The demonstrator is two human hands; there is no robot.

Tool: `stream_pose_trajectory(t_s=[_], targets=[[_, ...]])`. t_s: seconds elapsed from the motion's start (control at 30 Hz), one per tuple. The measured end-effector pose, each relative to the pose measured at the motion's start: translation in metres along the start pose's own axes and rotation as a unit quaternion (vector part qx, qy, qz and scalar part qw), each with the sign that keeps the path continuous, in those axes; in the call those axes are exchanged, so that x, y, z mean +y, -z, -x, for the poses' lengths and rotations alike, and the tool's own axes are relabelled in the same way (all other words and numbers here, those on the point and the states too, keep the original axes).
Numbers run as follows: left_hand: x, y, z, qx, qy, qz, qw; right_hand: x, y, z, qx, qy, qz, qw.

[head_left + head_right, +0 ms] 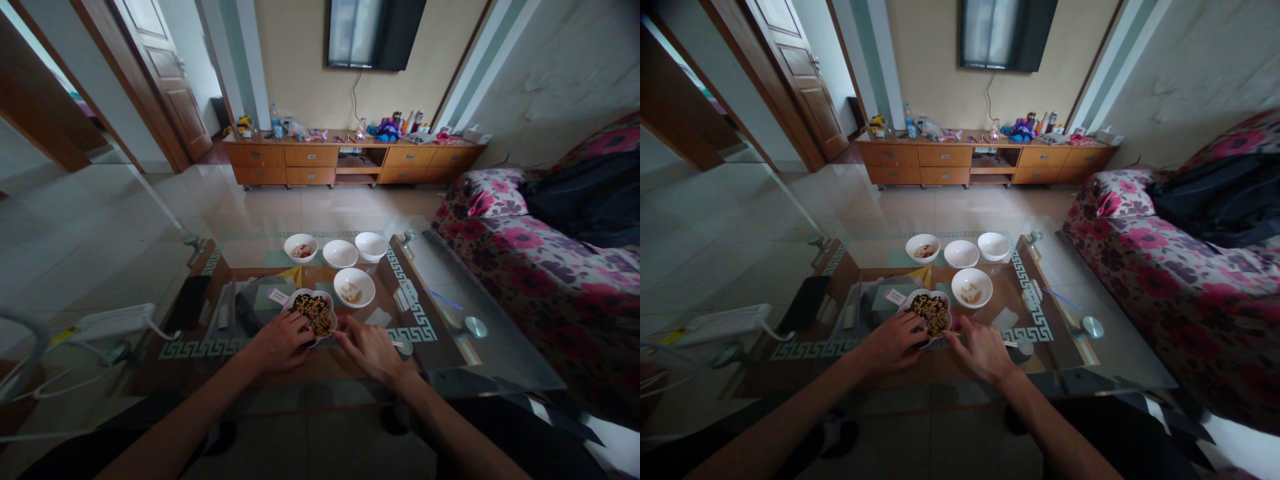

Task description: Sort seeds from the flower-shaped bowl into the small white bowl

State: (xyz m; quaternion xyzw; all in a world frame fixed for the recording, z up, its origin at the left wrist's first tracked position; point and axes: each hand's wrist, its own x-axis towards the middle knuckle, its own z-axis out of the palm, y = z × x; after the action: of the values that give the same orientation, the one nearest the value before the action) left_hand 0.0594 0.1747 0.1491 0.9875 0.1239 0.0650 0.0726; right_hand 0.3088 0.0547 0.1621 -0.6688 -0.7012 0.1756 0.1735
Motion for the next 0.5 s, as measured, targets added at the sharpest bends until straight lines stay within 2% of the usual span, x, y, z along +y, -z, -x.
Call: stream_pose_trajectory(t_s=[0.1,0.23,0.43,0.5], targets=[[-0.003,0.000,0.006,0.003,-0.009,-0.001,1.000,0.009,-0.016,0.005,0.015,0.040,-0.006,0.999],[-0.005,-0.004,0.009,0.025,-0.012,0.004,1.000,0.030,-0.031,0.011,0.070,0.052,0.010,0.996],[-0.008,-0.014,0.007,0.066,-0.029,-0.041,0.997,0.058,-0.021,-0.001,0.157,0.038,0.110,0.981],[-0.009,-0.016,0.007,0.075,-0.032,-0.047,0.996,0.057,-0.020,0.011,0.195,0.062,0.134,0.970]])
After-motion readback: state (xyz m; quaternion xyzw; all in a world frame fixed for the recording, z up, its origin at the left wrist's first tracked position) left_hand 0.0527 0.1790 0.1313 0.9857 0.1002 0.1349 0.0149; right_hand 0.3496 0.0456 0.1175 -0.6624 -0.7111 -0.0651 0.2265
